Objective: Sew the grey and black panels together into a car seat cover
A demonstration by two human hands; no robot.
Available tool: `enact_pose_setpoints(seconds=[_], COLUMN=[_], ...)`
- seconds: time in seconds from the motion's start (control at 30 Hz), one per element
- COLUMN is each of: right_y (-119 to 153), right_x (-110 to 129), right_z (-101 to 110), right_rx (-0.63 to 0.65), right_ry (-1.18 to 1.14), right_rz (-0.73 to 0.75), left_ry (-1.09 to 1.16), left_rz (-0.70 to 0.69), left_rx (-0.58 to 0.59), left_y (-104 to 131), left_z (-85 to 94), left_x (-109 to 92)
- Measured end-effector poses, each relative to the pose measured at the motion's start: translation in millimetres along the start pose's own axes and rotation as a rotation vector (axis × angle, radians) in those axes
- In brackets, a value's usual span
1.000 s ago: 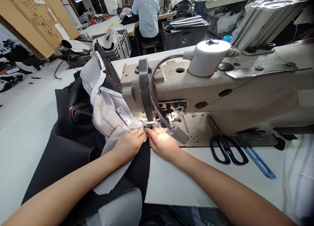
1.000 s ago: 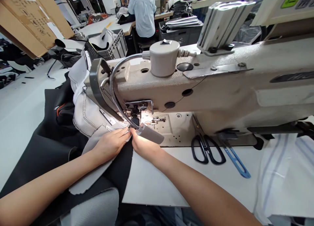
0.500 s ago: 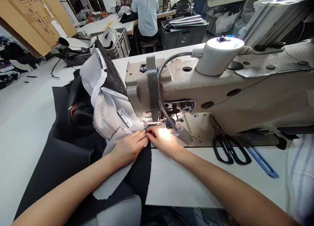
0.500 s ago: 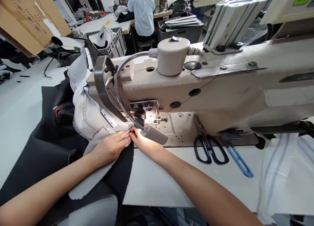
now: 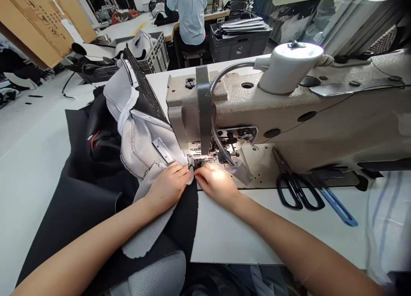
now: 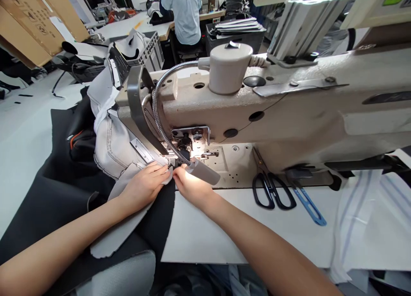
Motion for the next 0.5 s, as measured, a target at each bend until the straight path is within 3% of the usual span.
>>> enact_pose_setpoints(seconds=[0.13,0.3,0.4,0.5], right_y=[31,53,47,39], right_x=[27,70,90,95], right_z=[14,9,-2,-12], right_rx=[0.199,0.373,0.344,0.187], right_ry=[-0.141,-0.152,0.021,0.218], right_rz=[0.167,0.437,0.529,0.554], left_ry=[0.071,0.080,0.097,0.116], left_rz=[-0.016,0.007,0.036,0.040], left_rx=[0.014,0.011,0.027,0.047], left_y=[-1,-3,-8,-13], left_z=[2.8,1.8,-0.6,-2.2], left_x=[4,6,7,7])
Point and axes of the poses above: each hand's wrist, its own y-axis away from the middle knuckle, its own z-axis out of the back of the hand, x = y × z, the point moved 6 cm from there along -y, towards the middle knuckle, and after that the axes turned 6 degrees about z, right-handed, at the moved point
